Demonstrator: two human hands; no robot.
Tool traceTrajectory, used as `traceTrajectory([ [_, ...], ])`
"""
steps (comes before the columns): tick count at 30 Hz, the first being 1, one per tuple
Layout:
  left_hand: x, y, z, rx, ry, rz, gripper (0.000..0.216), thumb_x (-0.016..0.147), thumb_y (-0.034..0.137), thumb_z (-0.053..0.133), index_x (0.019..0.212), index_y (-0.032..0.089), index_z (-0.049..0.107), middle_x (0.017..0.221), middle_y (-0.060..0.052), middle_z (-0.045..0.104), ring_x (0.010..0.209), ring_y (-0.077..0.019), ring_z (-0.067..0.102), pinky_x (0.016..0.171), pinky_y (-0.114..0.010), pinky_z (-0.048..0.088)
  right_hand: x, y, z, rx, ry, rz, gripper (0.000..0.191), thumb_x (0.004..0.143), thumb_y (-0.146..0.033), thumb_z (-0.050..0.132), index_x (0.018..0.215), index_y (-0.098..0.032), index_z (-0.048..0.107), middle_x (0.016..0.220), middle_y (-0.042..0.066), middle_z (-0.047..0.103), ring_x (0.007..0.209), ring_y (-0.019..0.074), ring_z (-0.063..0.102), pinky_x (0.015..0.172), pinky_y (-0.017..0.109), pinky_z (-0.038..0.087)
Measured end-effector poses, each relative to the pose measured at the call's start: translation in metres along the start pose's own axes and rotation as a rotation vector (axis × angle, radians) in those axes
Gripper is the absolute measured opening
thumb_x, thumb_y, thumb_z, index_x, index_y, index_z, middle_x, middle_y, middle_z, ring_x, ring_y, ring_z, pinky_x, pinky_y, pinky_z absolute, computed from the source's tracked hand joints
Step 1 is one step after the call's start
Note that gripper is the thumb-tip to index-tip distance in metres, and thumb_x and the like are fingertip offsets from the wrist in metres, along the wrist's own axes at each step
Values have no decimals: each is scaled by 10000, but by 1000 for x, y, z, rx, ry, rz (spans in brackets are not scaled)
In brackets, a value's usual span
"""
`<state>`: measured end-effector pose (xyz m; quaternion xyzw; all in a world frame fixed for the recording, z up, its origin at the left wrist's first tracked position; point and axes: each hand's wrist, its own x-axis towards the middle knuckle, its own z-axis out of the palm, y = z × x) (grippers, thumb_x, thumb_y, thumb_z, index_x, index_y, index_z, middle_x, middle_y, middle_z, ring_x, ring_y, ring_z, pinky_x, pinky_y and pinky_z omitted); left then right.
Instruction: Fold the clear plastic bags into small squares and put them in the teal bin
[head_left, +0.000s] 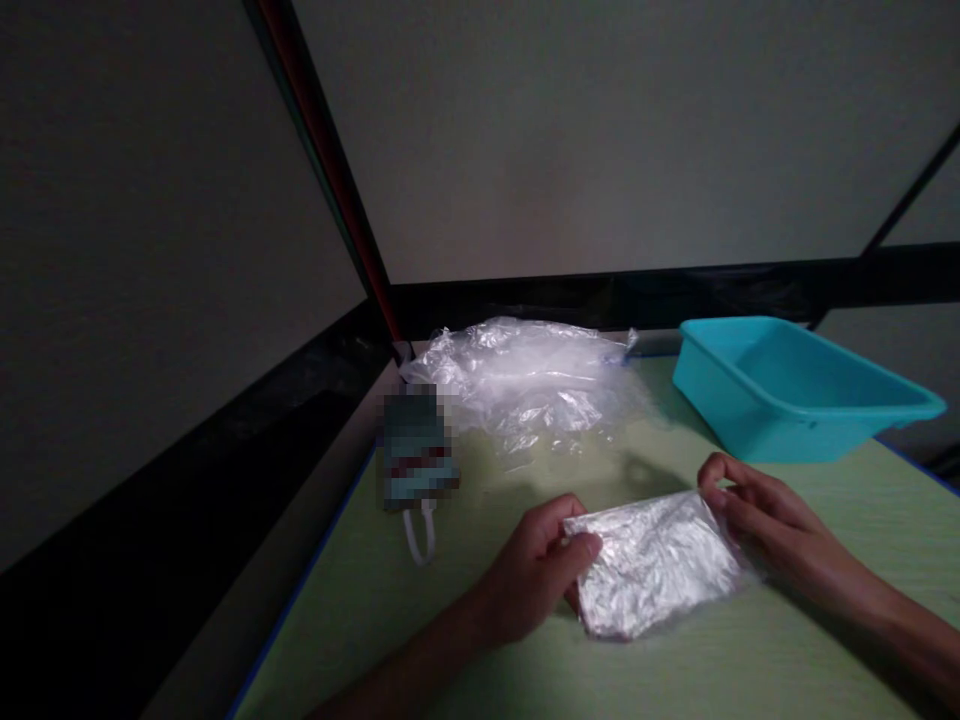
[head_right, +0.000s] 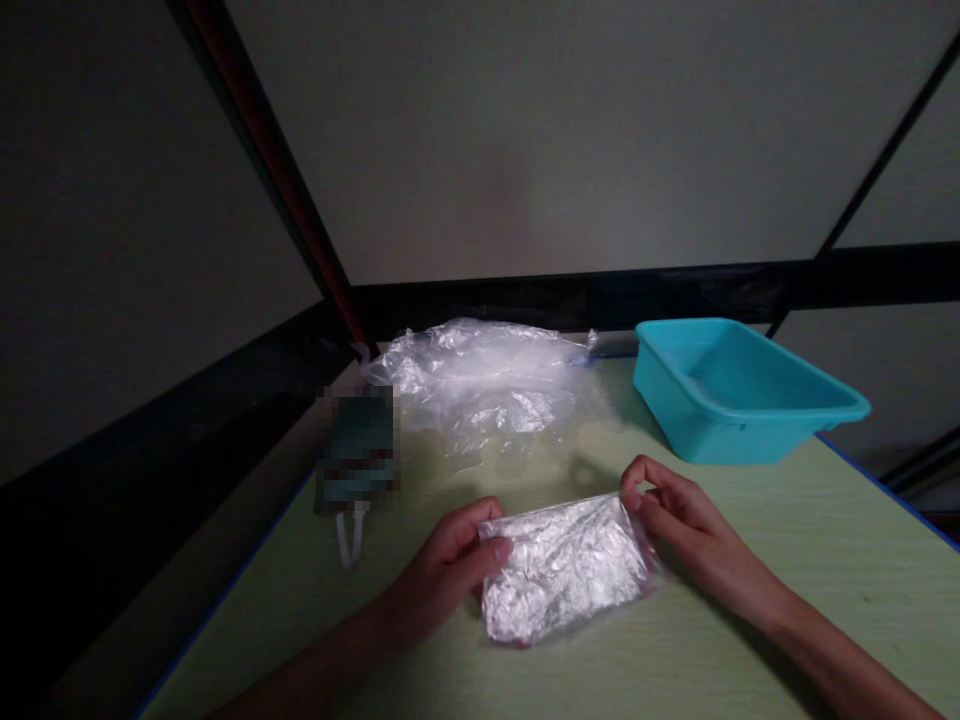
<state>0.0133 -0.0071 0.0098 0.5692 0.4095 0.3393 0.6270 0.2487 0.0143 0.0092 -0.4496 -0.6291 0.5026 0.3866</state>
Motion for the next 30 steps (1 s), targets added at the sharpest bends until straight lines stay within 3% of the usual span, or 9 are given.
traceTrajectory([
  [3, 5, -3, 0, -156, 66, -96, 229, 708, 384, 510, 684, 196, 382, 517, 73, 413, 391, -77, 444, 364, -165, 351, 6, 7, 4, 138, -14, 120, 285, 809, -445, 523, 693, -207, 416, 467, -81, 399, 368, 63, 359, 355, 178, 261],
  [7, 11, -6, -4, -54, 288, -85, 206, 684, 315, 520, 614, 189, 373, 522, 82, 379, 400, -58, 422, 368, -146, 341, 12, 13, 9, 214, -56, 186, 283, 798, -430, 548, 698, -200, 416, 505, -70, 484, 377, 67, 451, 379, 187, 354],
  [10, 13, -6, -6, -21, 349, -65, 200, 692, 304, 502, 597, 189, 368, 479, 90, 362, 378, -47, 380, 357, -132, 300, 13, 11, 11, 177, -61, 173, 270, 826, -428, 509, 721, -200, 410, 487, -62, 533, 353, 65, 475, 365, 172, 343],
  [13, 12, -5, -6, -71, 330, -96, 182, 708, 339, 482, 658, 199, 378, 453, 88, 434, 339, -54, 384, 338, -134, 291, 12, 7, 13, 145, -77, 199, 284, 830, -462, 478, 736, -208, 392, 482, -53, 579, 277, 57, 442, 301, 154, 278],
  [17, 8, -1, -4, -236, 151, -228, 262, 695, 437, 477, 778, 209, 377, 573, 24, 604, 316, -94, 472, 292, -158, 297, 9, 1, 15, 193, -112, 328, 316, 774, -486, 528, 728, -223, 358, 498, -55, 595, 230, 49, 401, 247, 143, 223],
  [19, 7, 0, -4, -209, 99, -255, 269, 709, 450, 460, 788, 211, 366, 612, 5, 635, 297, -95, 477, 285, -162, 299, 8, 0, 14, 151, -102, 343, 319, 768, -493, 525, 730, -228, 351, 486, -59, 583, 238, 58, 409, 245, 144, 233],
  [25, 13, -4, -10, 9, 313, -133, 233, 709, 381, 492, 778, 219, 341, 535, 72, 559, 315, -65, 442, 331, -152, 339, 10, 4, 13, -208, -31, 114, 288, 816, -482, 432, 715, -216, 394, 492, -58, 488, 330, 85, 427, 308, 187, 286],
  [30, 17, -7, -14, 125, 306, -39, 291, 661, 206, 506, 895, 209, 333, 587, 91, 528, 346, -48, 413, 352, -145, 330, 13, 6, 8, -579, 51, -77, 207, 836, -325, 417, 687, -195, 479, 570, -14, 497, 504, 131, 462, 449, 239, 339],
])
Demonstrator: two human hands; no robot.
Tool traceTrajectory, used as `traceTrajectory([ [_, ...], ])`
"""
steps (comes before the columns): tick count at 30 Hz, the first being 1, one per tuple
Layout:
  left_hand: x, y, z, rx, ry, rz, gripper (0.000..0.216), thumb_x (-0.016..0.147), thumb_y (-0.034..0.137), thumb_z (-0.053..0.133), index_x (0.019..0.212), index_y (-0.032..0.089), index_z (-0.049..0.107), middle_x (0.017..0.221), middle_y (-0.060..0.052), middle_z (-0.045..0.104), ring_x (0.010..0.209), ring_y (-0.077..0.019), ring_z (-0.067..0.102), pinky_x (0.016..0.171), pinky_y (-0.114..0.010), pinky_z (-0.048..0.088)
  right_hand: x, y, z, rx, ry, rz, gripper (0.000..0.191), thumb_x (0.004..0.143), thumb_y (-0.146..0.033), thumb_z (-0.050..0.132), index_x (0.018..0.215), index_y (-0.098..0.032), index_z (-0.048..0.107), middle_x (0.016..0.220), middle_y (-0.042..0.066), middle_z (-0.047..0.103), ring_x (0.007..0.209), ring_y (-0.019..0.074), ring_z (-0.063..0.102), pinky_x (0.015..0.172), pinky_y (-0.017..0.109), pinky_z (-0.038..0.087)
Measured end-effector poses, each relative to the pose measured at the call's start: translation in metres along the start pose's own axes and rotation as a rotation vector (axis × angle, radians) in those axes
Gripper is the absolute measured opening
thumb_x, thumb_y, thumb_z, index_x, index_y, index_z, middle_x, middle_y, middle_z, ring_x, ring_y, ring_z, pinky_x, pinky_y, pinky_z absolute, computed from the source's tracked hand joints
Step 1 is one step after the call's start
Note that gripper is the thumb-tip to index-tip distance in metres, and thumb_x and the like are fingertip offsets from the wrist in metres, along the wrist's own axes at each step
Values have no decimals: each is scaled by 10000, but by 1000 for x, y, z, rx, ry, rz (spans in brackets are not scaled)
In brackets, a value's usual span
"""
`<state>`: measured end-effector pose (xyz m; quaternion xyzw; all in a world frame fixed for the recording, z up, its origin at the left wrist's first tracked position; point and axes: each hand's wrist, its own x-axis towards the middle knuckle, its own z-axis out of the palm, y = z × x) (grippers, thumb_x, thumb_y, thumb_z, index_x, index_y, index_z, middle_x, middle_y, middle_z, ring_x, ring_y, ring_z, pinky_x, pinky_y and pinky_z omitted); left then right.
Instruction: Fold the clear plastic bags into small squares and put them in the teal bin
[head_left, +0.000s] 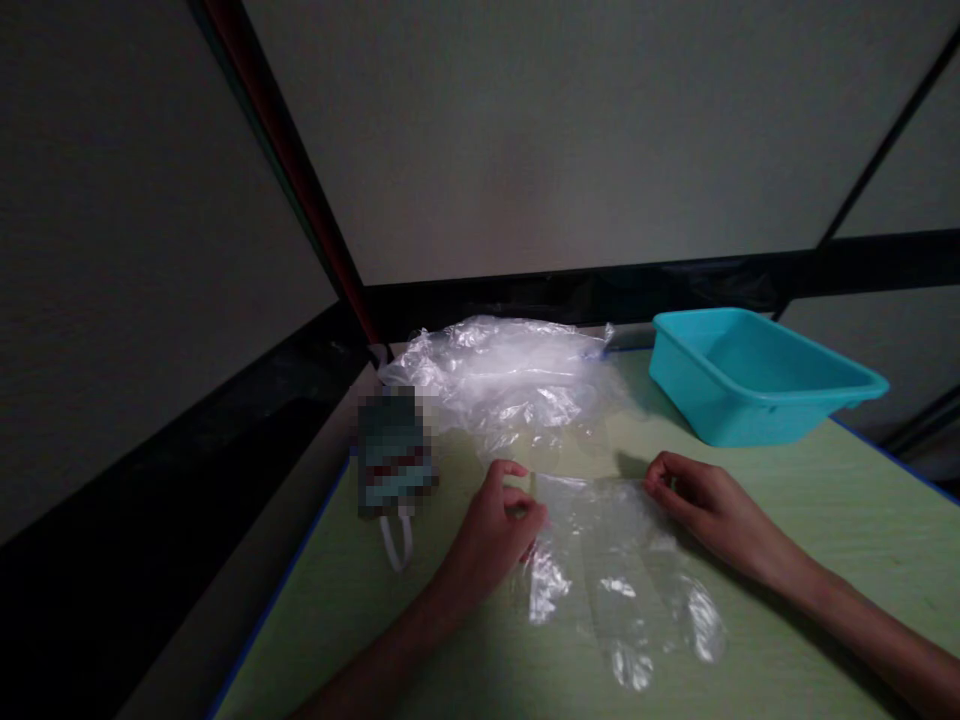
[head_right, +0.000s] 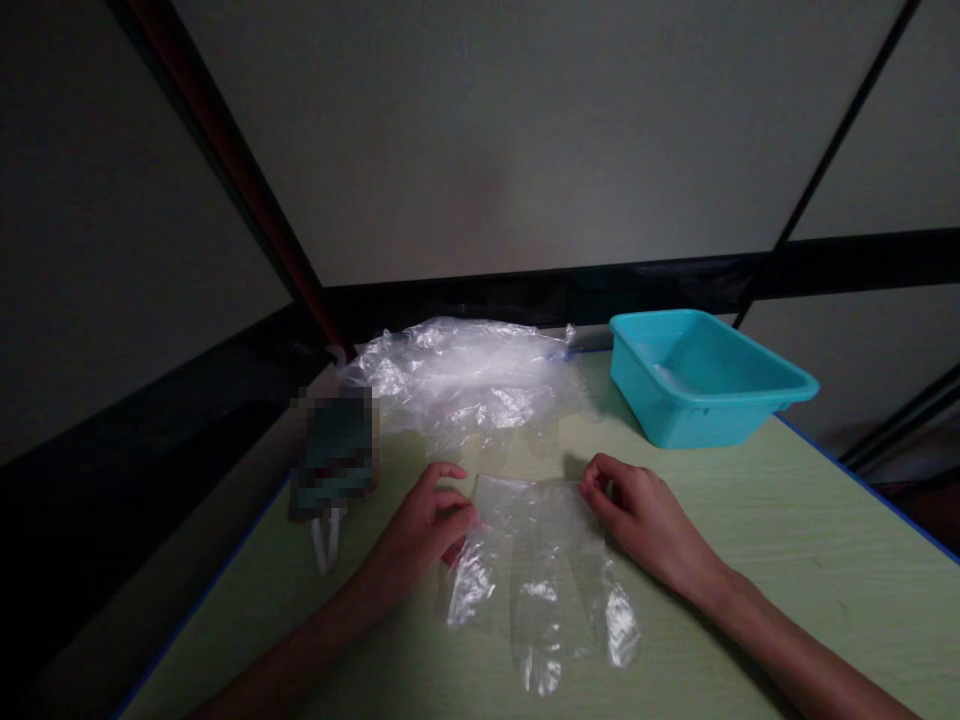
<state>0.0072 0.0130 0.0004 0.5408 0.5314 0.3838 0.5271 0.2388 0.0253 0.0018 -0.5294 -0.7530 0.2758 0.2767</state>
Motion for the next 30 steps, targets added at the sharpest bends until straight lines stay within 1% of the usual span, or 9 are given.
traceTrajectory([
  [9, -12, 1, -1, 252, -57, 103, 681, 549, 7, 534, 1135, 263, 299, 970, 28, 471, 443, -8, 460, 388, -132, 327, 3, 8, -8, -41, -96, 21, 194, 790, -275, 443, 623, -186, 485, 571, -1, 509, 522, 145, 454, 468, 254, 333],
  [12, -8, -2, -1, 321, 117, 187, 572, 581, 4, 511, 1081, 243, 372, 995, 15, 481, 493, -25, 475, 435, -147, 372, -5, 5, -18, 34, -252, 61, 197, 760, -274, 486, 583, -189, 483, 538, -12, 514, 501, 133, 446, 460, 243, 323],
  [15, -2, -4, -3, 329, 337, 305, 428, 634, 36, 503, 1012, 219, 418, 1027, -11, 486, 699, -94, 544, 570, -201, 452, -17, 0, -30, 143, -564, 169, 194, 770, -288, 490, 603, -192, 513, 548, -4, 578, 485, 122, 469, 441, 223, 342],
  [17, 1, -5, -5, 346, 424, 382, 383, 649, 55, 512, 991, 207, 429, 1005, -21, 500, 828, -138, 543, 687, -262, 464, -22, -3, -37, 149, -684, 233, 220, 782, -313, 494, 602, -192, 526, 538, 1, 590, 465, 119, 483, 422, 215, 360],
  [18, 2, -5, -6, 366, 451, 413, 371, 651, 58, 516, 983, 202, 435, 980, -20, 509, 854, -148, 539, 730, -286, 454, -23, -4, -40, 121, -669, 227, 247, 790, -332, 494, 590, -190, 524, 520, 0, 580, 454, 118, 486, 414, 214, 364],
  [20, 2, -5, -7, 402, 465, 452, 339, 654, 53, 509, 955, 196, 446, 941, -13, 525, 838, -146, 545, 766, -301, 433, -20, -6, -44, 33, -491, 126, 295, 816, -375, 480, 595, -188, 536, 523, 3, 572, 466, 126, 503, 421, 223, 384],
  [23, -1, -5, -5, 388, 410, 445, 283, 675, 41, 468, 911, 197, 443, 905, 7, 540, 692, -105, 569, 701, -260, 437, -11, -7, -43, -72, -216, -113, 253, 842, -395, 476, 813, -194, 625, 790, 51, 658, 693, 182, 598, 588, 294, 486],
  [26, -5, -5, -2, 350, 358, 421, 258, 705, 56, 447, 915, 206, 422, 853, 30, 543, 548, -76, 562, 577, -218, 431, -4, -2, -37, -127, -252, -318, 429, 790, -403, 576, 1183, -240, 524, 1208, 71, 554, 1102, 250, 498, 916, 434, 408],
  [30, -8, -4, -1, 357, 323, 427, 236, 725, 80, 447, 917, 213, 408, 793, 51, 541, 487, -71, 551, 514, -199, 416, -1, 16, -31, -191, -355, -370, 781, 709, -454, 652, 1366, -267, 273, 1435, 54, 278, 1304, 261, 224, 1043, 472, 236],
])
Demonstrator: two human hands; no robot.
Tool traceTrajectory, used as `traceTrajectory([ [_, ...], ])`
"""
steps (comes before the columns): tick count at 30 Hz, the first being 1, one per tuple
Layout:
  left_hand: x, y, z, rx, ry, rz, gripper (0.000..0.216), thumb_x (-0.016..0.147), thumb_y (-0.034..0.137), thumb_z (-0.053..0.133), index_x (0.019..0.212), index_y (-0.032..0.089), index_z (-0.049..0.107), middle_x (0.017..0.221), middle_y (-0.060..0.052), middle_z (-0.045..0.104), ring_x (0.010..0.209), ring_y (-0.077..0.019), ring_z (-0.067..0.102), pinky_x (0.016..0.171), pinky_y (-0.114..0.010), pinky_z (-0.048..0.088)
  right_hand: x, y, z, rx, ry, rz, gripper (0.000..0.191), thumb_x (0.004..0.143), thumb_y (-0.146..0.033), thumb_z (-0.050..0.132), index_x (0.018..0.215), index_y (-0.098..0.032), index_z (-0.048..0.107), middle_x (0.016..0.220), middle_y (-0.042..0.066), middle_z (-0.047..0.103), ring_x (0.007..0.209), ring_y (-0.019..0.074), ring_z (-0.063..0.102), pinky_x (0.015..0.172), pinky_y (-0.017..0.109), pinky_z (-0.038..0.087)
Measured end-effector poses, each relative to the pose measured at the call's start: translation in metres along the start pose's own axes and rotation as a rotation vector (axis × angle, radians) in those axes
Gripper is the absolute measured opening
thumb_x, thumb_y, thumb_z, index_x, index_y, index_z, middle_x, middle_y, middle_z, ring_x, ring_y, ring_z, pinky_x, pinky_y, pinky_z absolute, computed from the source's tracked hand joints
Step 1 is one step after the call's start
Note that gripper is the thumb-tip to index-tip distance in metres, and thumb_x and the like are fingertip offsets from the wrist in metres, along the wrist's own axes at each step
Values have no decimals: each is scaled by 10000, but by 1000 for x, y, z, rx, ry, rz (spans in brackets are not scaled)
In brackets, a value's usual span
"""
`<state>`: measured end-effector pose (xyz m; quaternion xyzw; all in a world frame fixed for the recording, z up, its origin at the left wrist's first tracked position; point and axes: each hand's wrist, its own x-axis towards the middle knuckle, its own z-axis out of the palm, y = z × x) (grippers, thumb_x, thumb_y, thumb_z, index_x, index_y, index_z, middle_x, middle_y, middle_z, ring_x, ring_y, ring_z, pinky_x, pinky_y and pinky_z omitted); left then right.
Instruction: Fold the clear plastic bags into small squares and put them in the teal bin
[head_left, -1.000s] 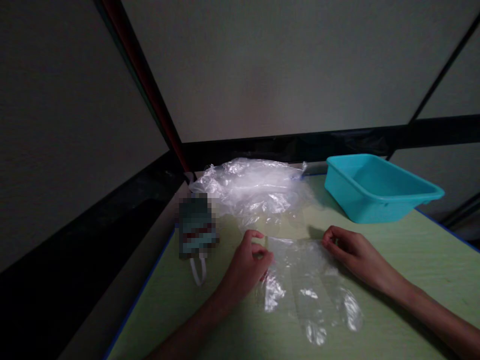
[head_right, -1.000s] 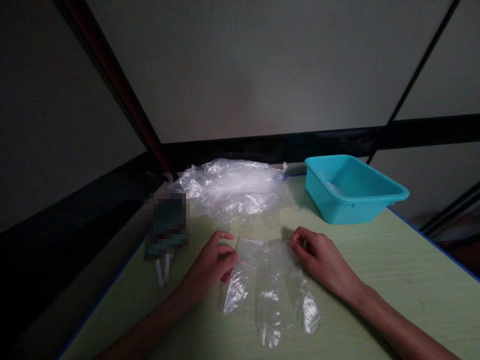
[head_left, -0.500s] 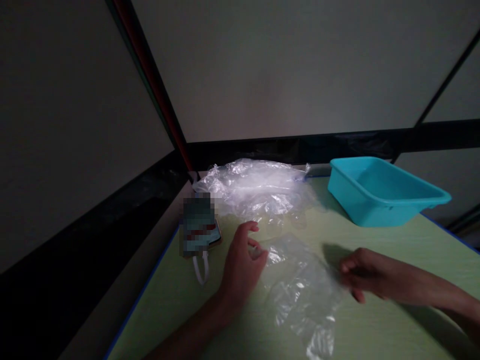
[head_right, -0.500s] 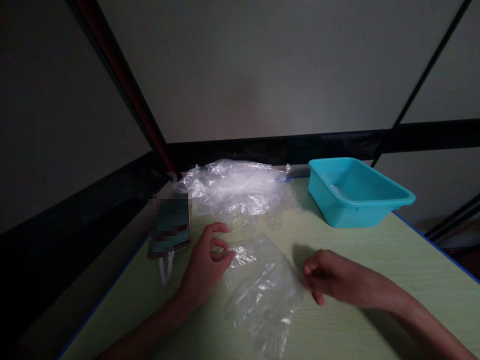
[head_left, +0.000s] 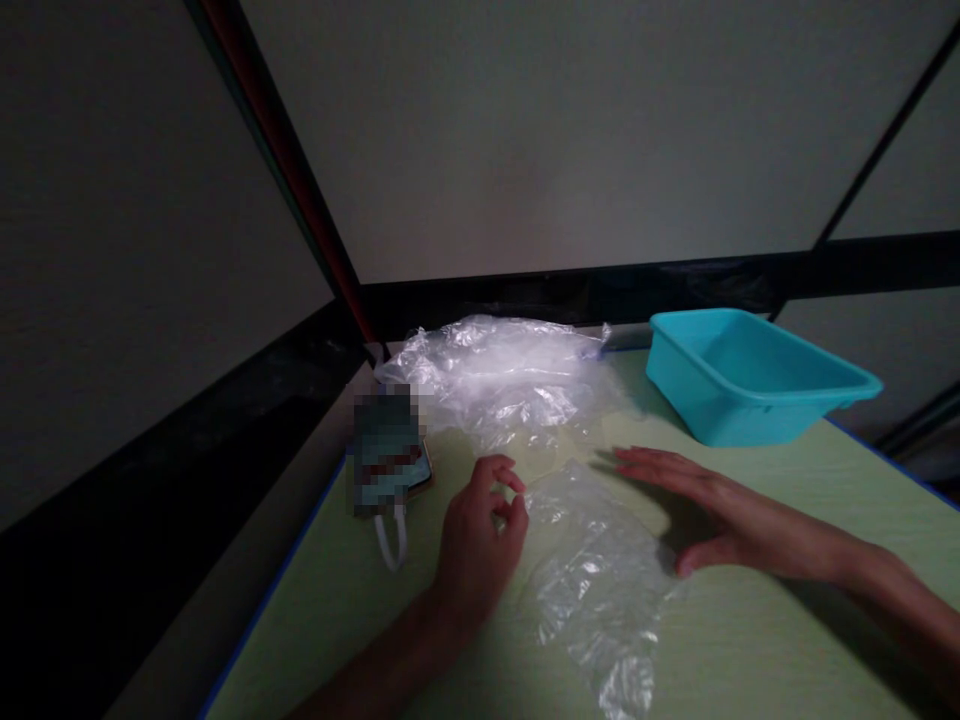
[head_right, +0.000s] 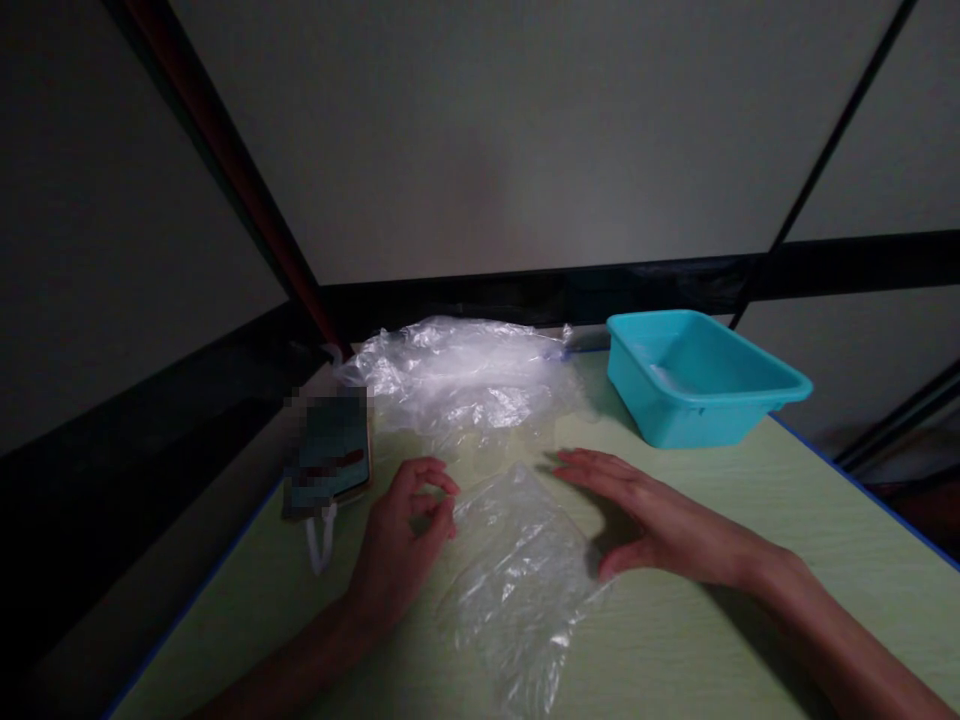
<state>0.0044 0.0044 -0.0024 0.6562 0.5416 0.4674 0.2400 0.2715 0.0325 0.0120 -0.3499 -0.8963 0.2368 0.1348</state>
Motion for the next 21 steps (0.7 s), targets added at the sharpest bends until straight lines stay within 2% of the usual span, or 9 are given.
traceTrajectory([
  [3, 0, -1, -1, 6, -10, -4, 235, 726, 84, 445, 919, 214, 409, 784, 54, 539, 482, -72, 554, 484, -188, 404, -3, 7, 1, -25, -42, 33, 831, 697, -478, 650, 1381, -273, 225, 1475, 39, 157, 1331, 253, 114, 1059, 467, 185],
  [6, 1, -2, -1, 10, -11, -3, 229, 725, 87, 443, 915, 212, 412, 782, 52, 534, 478, -70, 553, 466, -181, 403, -5, 6, 2, -25, -76, 30, 852, 689, -495, 646, 1386, -283, 204, 1484, 27, 105, 1334, 256, 82, 1061, 463, 169],
  [12, 2, -2, -1, -1, -25, -14, 207, 743, 116, 438, 924, 212, 410, 738, 59, 521, 445, -76, 552, 410, -172, 402, -5, -8, 9, -12, -97, -62, 893, 674, -533, 636, 1394, -261, 183, 1475, 40, 148, 1331, 251, 105, 1067, 454, 171],
  [16, 0, -2, 0, -53, -68, -59, 146, 793, 178, 423, 933, 216, 400, 652, 73, 522, 388, -87, 540, 361, -168, 383, 8, -17, 13, -52, -43, -87, 780, 791, -506, 528, 1404, -252, 118, 1463, 44, 188, 1323, 236, 155, 1068, 473, 141],
  [21, -4, -3, 0, 32, -99, 18, 89, 808, 175, 387, 891, 209, 391, 549, 74, 521, 392, -110, 544, 388, -184, 379, 26, -25, 23, -189, -67, -124, 685, 879, -485, 374, 1409, -174, 70, 1462, 83, 145, 1325, 235, 134, 1069, 494, 85],
])
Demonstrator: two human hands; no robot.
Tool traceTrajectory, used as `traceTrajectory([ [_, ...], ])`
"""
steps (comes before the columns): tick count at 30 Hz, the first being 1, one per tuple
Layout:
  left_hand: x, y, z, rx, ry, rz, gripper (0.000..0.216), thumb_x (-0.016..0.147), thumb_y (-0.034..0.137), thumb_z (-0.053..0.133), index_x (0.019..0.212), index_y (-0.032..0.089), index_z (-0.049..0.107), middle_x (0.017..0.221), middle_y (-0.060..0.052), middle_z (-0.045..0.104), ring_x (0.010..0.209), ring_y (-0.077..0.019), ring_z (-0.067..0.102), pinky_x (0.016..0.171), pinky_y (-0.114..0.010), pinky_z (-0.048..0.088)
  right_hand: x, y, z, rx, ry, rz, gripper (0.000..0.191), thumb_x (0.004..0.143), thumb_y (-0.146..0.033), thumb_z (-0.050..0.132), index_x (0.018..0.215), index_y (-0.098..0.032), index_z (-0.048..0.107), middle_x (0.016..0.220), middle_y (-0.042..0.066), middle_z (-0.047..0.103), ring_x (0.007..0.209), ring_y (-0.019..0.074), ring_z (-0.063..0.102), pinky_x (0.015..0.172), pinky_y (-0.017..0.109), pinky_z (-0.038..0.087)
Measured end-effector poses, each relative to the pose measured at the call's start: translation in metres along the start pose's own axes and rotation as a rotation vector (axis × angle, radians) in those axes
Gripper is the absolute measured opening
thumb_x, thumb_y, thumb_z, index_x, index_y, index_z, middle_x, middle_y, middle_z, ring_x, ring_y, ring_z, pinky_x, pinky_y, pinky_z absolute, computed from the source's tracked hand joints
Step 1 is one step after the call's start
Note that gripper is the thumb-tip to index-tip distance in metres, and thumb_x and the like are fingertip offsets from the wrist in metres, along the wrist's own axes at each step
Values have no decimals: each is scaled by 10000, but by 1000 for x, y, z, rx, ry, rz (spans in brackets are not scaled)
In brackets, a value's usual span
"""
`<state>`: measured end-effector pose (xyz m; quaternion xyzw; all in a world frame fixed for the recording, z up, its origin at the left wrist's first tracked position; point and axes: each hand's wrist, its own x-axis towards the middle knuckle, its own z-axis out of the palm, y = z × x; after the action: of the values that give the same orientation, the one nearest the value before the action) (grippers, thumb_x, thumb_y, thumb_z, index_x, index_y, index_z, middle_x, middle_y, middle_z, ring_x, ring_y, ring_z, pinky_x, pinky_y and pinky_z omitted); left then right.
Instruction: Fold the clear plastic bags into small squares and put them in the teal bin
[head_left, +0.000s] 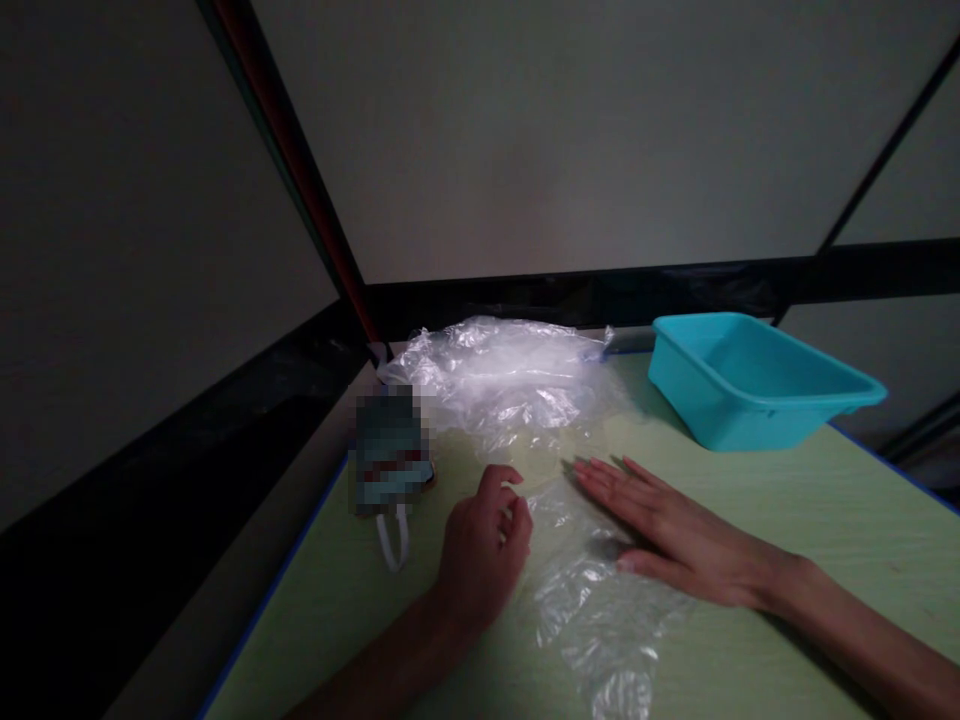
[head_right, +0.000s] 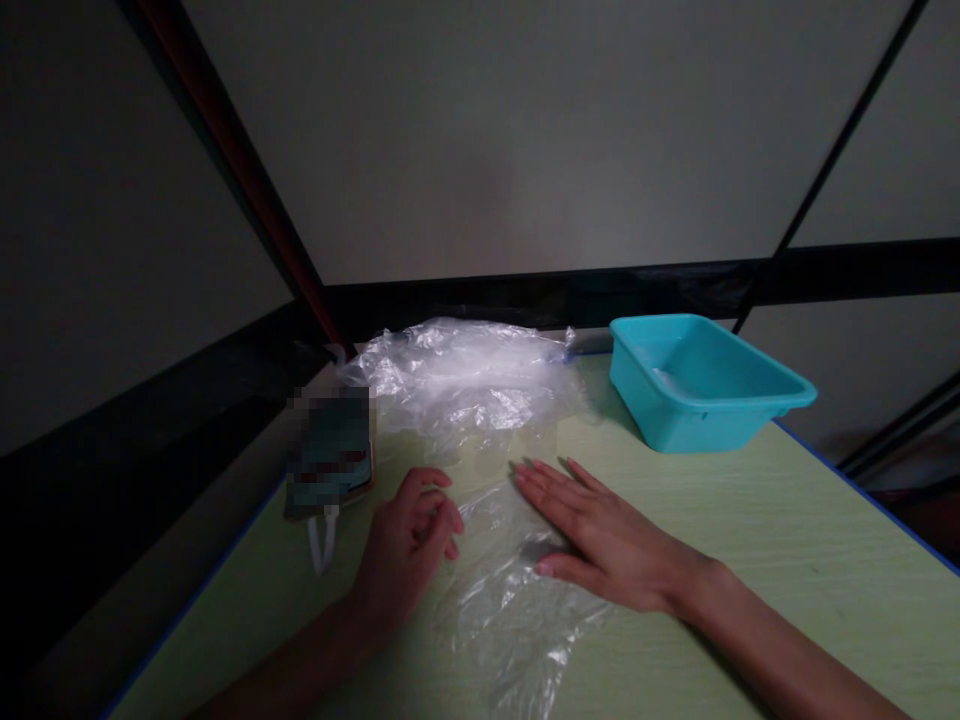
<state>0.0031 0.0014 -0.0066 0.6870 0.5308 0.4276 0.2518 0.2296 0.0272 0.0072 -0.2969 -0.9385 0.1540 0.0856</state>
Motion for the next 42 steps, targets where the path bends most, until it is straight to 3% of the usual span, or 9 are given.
traceTrajectory([
  [8, -2, -2, 1, 151, -20, 121, 92, 807, 149, 373, 866, 219, 371, 493, 78, 500, 427, -127, 554, 434, -195, 379, 0, 4, 11, -116, 0, -12, 708, 879, -508, 349, 1409, -157, 38, 1460, 100, 133, 1323, 238, 135, 1075, 484, 84],
  [23, -2, 3, 1, 58, -57, -29, 52, 784, 182, 400, 761, 223, 379, 471, 71, 492, 404, -119, 534, 409, -177, 365, -1, 4, 11, -152, -21, 4, 732, 876, -521, 341, 1407, -160, -9, 1457, 120, 115, 1324, 233, 123, 1068, 486, 113],
  [42, -4, 4, 0, 23, 3, 58, 64, 796, 163, 406, 837, 213, 411, 468, 73, 500, 398, -106, 527, 407, -167, 353, -2, 4, 15, -199, 19, 23, 724, 875, -520, 346, 1408, -173, -1, 1459, 119, 109, 1318, 253, 138, 1056, 504, 154],
])
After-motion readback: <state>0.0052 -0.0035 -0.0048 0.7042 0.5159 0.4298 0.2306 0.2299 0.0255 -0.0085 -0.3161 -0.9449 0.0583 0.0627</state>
